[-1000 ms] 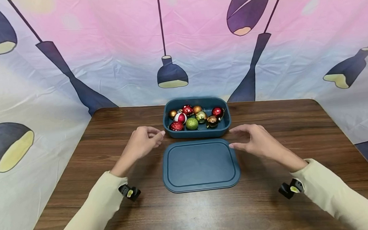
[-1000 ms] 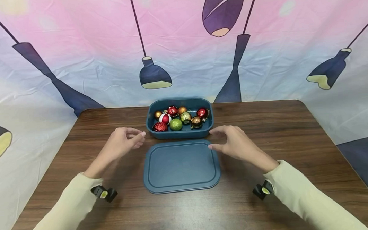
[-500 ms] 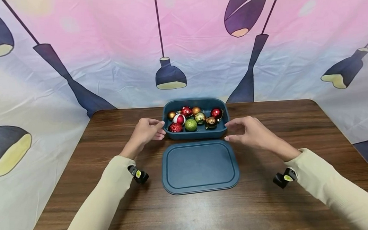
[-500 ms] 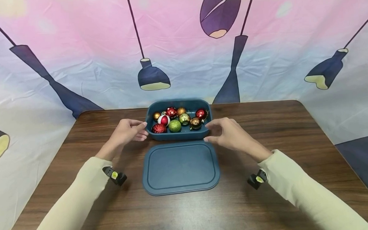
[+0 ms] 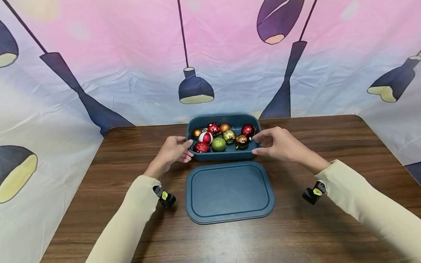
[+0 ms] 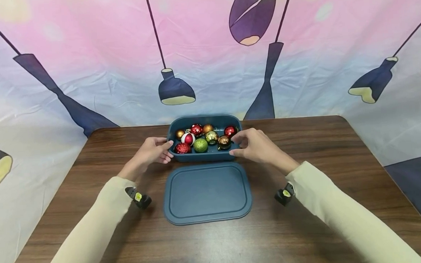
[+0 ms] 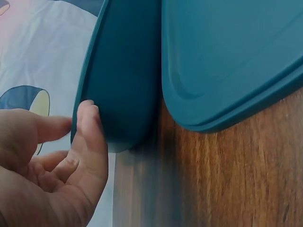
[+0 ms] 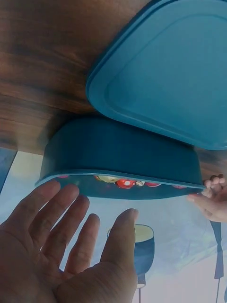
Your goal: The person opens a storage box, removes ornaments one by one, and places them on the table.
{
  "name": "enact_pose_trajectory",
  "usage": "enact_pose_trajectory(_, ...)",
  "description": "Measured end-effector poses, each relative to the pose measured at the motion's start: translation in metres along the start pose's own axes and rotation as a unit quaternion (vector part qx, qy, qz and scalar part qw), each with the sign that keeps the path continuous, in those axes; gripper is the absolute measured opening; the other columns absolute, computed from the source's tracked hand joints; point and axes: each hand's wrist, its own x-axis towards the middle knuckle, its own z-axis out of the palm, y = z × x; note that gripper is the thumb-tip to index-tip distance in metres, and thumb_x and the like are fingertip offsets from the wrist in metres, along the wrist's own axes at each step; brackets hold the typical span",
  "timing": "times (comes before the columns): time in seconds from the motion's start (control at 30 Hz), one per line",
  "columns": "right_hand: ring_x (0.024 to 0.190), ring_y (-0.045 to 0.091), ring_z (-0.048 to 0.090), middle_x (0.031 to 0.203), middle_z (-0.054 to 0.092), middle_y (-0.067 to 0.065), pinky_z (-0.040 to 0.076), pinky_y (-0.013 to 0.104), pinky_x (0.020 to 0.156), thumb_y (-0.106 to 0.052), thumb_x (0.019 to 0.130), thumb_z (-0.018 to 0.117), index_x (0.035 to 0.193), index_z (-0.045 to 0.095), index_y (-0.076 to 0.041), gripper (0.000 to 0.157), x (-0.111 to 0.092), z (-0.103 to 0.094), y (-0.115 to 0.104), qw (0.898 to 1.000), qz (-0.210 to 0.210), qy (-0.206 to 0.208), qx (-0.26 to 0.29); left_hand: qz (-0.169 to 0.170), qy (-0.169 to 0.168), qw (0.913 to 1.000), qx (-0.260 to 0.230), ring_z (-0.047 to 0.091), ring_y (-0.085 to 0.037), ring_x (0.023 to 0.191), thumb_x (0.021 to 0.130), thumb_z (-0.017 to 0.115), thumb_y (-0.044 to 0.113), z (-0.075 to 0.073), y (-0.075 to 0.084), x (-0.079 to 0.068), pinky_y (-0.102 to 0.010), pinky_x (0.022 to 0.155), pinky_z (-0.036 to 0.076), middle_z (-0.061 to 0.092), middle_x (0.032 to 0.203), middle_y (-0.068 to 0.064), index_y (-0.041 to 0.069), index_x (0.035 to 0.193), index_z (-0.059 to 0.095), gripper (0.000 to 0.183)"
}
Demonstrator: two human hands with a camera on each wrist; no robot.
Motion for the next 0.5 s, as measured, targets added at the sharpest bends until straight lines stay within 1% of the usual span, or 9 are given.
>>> enact_pose_trajectory(0.17,0.104,0.031,0.068,0.117,0.07,0.016,0.059,0.047,0.087,-0.021,0.092,0.077,0.125,0.069,0.0,0.04,0.009,0.0,0.001,1.0,0.01,-0.002,0.002,0.0,0.003,1.0,0.004,0.067,-0.017,0.066,0.109,0.049,0.018,0.003,0.0,-0.001,-0.025,0.063,0.061,0.07,0.084,-0.015,-0.005,0.149,0.043,0.047)
enact_pose_trajectory(0.23,0.103,0.03,0.068,0.117,0.07,0.017,0.06,0.046,0.085,-0.02,0.092,0.077,0.126,0.068,0.001,0.04,0.014,-0.001,0.001,1.0,0.011,-0.002,0.002,-0.001,0.001,1.0,0.007,0.068,-0.017,0.067,0.109,0.049,0.018,0.002,0.0,-0.002,-0.026,0.064,0.062,0.07,0.084,-0.014,-0.006,0.15,0.042,0.047)
enact_pose_trajectory(0.33,0.1,0.03,0.069,0.118,0.07,0.019,0.06,0.044,0.081,-0.019,0.093,0.076,0.126,0.067,0.003,0.041,0.02,-0.001,0.002,1.0,0.016,-0.002,-0.002,-0.001,-0.005,1.0,0.004,0.069,-0.017,0.066,0.109,0.049,0.018,0.002,0.001,-0.002,-0.03,0.066,0.063,0.072,0.085,-0.015,-0.005,0.152,0.037,0.051)
enact_pose_trajectory(0.5,0.103,0.032,0.069,0.121,0.068,0.021,0.061,0.045,0.082,-0.018,0.093,0.076,0.128,0.065,0.006,0.043,0.03,0.0,0.003,1.0,0.025,-0.007,0.001,-0.004,-0.016,0.9998,-0.009,0.073,-0.019,0.065,0.109,0.048,0.018,0.001,0.001,0.0,-0.034,0.067,0.064,0.075,0.084,-0.016,-0.003,0.157,0.029,0.055)
